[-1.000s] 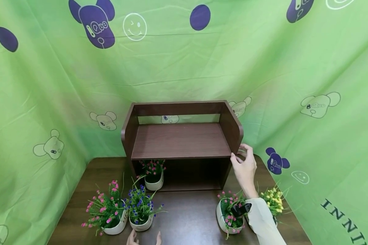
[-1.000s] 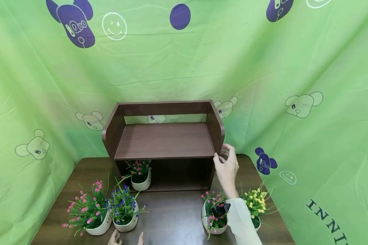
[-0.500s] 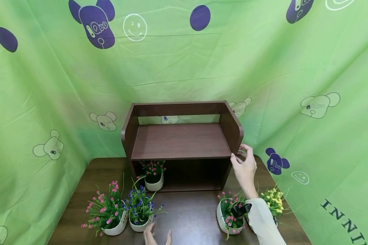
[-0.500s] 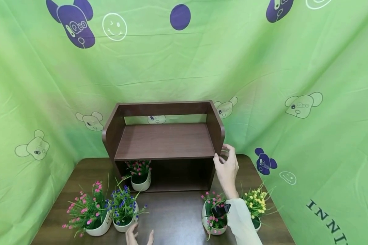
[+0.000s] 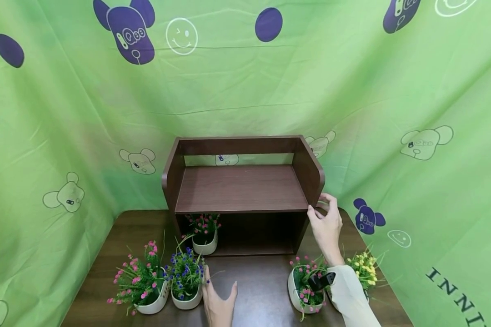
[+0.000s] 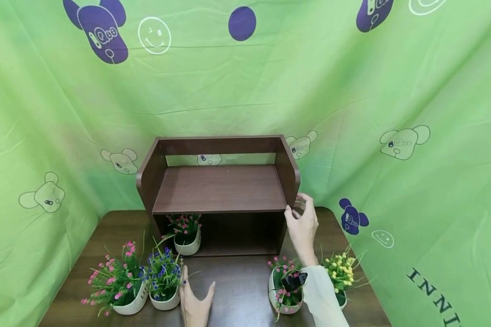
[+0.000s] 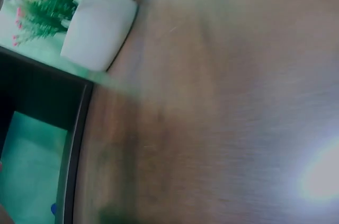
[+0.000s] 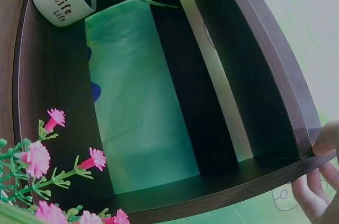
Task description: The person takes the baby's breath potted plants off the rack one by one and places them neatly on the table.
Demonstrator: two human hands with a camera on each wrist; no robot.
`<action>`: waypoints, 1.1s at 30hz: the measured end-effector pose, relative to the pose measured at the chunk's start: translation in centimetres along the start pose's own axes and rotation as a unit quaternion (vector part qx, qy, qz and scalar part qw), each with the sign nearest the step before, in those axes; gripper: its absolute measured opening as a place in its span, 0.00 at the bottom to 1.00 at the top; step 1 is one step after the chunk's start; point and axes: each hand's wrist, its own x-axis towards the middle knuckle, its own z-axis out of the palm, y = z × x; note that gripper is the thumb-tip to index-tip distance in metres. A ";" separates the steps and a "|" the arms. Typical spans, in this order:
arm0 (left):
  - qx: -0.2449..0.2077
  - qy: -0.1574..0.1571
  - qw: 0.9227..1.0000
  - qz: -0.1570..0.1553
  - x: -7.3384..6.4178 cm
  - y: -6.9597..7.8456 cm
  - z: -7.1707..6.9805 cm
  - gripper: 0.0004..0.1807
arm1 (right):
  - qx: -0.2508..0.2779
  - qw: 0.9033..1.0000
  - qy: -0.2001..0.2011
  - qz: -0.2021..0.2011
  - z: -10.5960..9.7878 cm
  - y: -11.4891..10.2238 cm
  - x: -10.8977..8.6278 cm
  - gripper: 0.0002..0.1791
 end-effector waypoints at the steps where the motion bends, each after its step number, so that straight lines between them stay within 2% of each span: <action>1: -0.003 -0.002 1.000 -0.008 0.3 0.2 0.3 0.56 | 0.000 1.000 0.000 0.000 0.0 0.0 0.0 0.25; 6: -0.031 0.011 0.999 -0.010 2.1 0.7 1.8 0.55 | 0.003 1.000 0.000 -0.002 0.0 0.1 0.0 0.24; 11: -0.063 0.012 0.998 -0.026 4.1 1.0 3.1 0.53 | 0.003 1.000 0.002 -0.004 0.0 0.1 0.2 0.24; 16: -0.089 0.027 0.995 -0.044 6.1 1.1 3.9 0.51 | 0.004 1.000 0.002 -0.004 0.0 0.0 0.3 0.25; 22: -0.130 0.059 0.988 -0.058 7.7 0.8 4.5 0.47 | 0.007 1.000 0.004 -0.010 0.1 0.0 0.3 0.25; 27: -0.139 0.076 0.985 -0.070 8.6 0.8 5.0 0.47 | 0.005 1.000 0.007 -0.006 0.0 0.0 0.2 0.25; 33: -0.117 0.090 0.985 -0.089 9.5 0.9 5.4 0.47 | 0.008 1.000 0.006 -0.006 0.0 0.0 0.1 0.25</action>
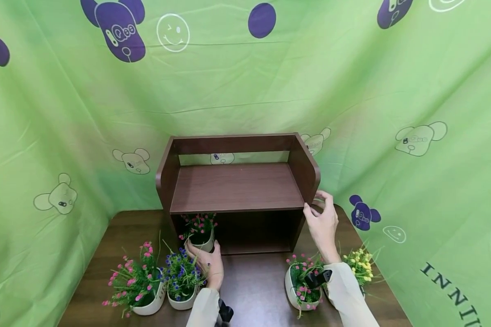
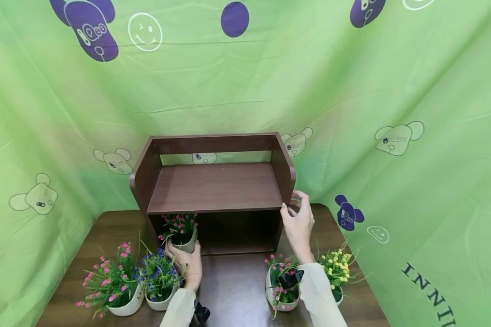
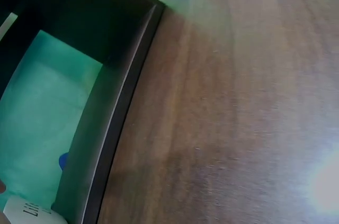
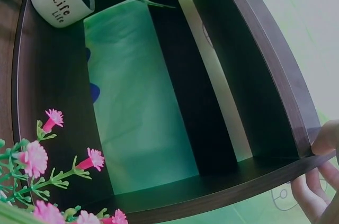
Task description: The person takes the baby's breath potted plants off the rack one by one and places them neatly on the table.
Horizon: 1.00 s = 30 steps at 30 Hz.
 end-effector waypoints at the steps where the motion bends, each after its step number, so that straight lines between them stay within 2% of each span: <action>1: 0.005 0.006 1.000 0.000 0.2 0.0 0.1 0.47 | 0.002 1.000 0.000 0.000 0.0 0.0 0.0 0.25; 7: 0.023 0.030 0.999 -0.011 0.9 -0.1 0.4 0.45 | 0.001 1.000 0.001 0.004 0.1 0.0 -0.2 0.25; 13: 0.028 0.022 0.999 -0.015 1.1 -0.4 0.6 0.44 | 0.007 1.000 0.003 0.003 0.0 -0.2 0.0 0.25; 18: 0.014 0.018 1.000 -0.013 0.9 -0.6 0.6 0.45 | 0.007 1.000 0.004 0.004 0.0 -0.3 0.0 0.25; 30: 0.004 0.033 0.999 -0.024 0.9 -0.7 0.7 0.42 | 0.004 1.000 0.005 0.006 0.0 -0.2 0.0 0.25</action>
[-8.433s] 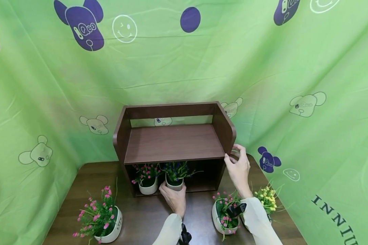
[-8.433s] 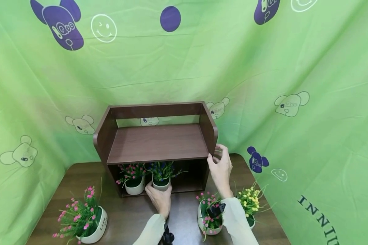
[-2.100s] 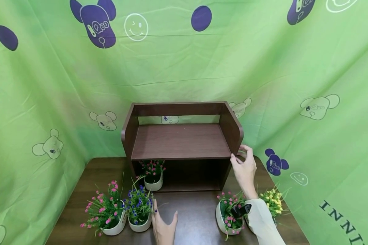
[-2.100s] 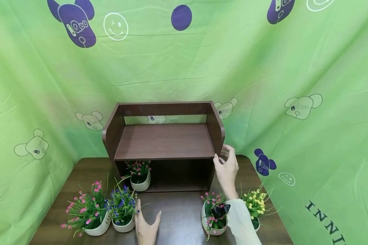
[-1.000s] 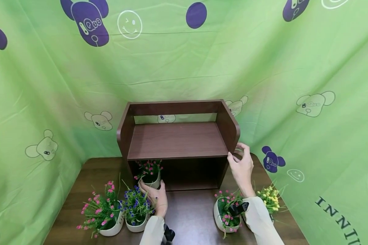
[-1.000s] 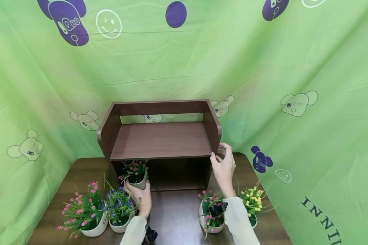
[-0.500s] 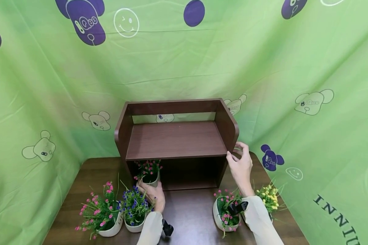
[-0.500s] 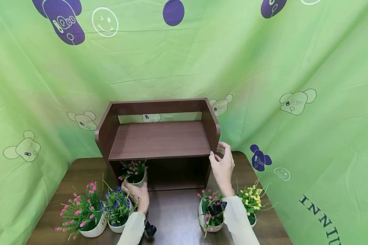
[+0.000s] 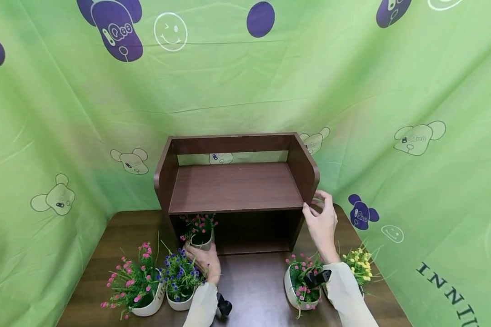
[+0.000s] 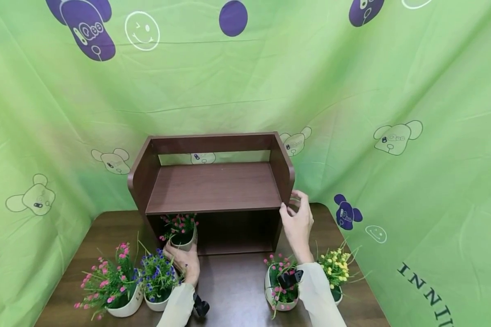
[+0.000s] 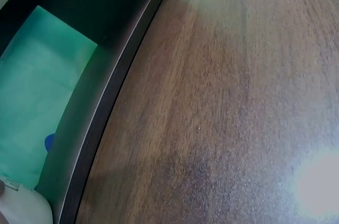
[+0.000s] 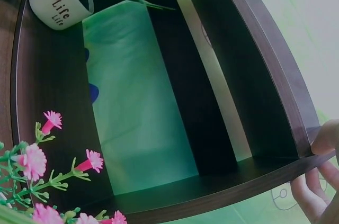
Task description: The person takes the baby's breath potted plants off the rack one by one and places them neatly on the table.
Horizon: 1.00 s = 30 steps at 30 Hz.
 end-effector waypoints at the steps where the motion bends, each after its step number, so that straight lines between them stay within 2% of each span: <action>1: 0.000 0.003 1.000 0.004 0.0 0.0 0.0 0.41 | 0.000 1.000 0.000 0.001 0.0 0.0 0.0 0.25; 7: -0.002 0.008 1.000 0.028 0.2 -0.1 0.3 0.43 | 0.003 1.000 -0.003 -0.001 -0.1 -0.1 0.0 0.24; 11: -0.003 0.007 1.000 0.023 0.4 -0.2 0.4 0.48 | 0.002 1.000 -0.005 -0.001 -0.1 0.0 0.0 0.24; 21: 0.019 -0.003 1.000 0.018 1.1 -0.2 0.4 0.41 | -0.006 1.000 -0.004 -0.001 0.0 -0.1 0.0 0.24; 30: 0.013 -0.008 1.000 0.019 1.0 -0.4 0.4 0.44 | -0.005 1.000 -0.004 0.000 -0.1 -0.1 -0.1 0.25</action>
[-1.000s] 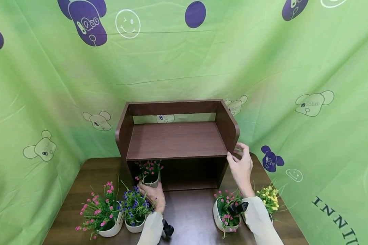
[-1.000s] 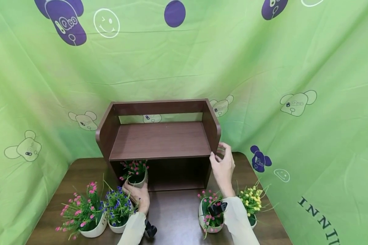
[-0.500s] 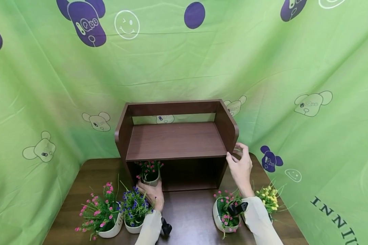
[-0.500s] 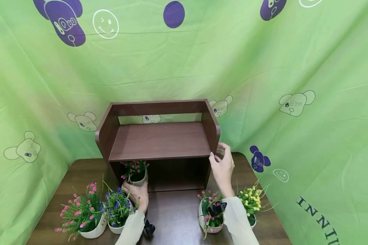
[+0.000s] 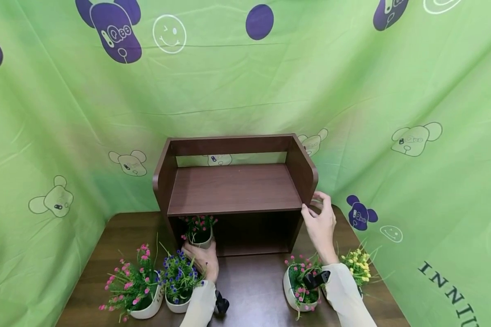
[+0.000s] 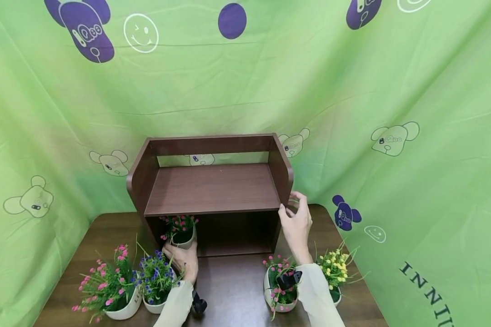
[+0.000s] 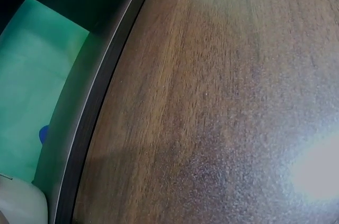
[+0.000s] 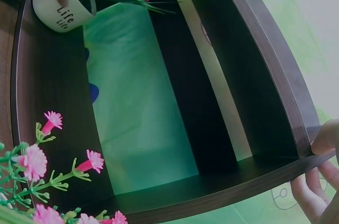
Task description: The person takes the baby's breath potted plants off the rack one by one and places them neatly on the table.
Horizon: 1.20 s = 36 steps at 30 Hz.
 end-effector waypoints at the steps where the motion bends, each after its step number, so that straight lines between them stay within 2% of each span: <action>1: 0.000 0.000 1.000 -0.002 0.0 0.0 0.0 0.44 | -0.001 1.000 0.001 0.000 0.0 0.0 0.0 0.25; 9: 0.006 0.013 1.000 0.003 0.2 -0.3 0.2 0.40 | 0.000 1.000 -0.002 -0.004 0.1 0.0 0.0 0.25; 15: -0.006 0.017 1.000 0.020 -0.1 -0.4 0.1 0.38 | -0.003 1.000 0.002 -0.001 0.1 0.0 -0.1 0.25; 22: 0.014 0.024 0.999 0.047 -0.7 -0.2 0.1 0.40 | -0.001 1.000 -0.001 -0.008 0.1 0.0 -0.2 0.24; 31: 0.002 0.039 0.997 0.067 -2.7 0.2 -0.2 0.39 | -0.006 1.000 0.005 -0.003 0.1 0.1 0.0 0.24; 36: 0.011 0.033 0.994 0.099 -4.6 0.0 -0.7 0.40 | -0.003 1.000 0.002 0.000 0.1 0.1 0.0 0.24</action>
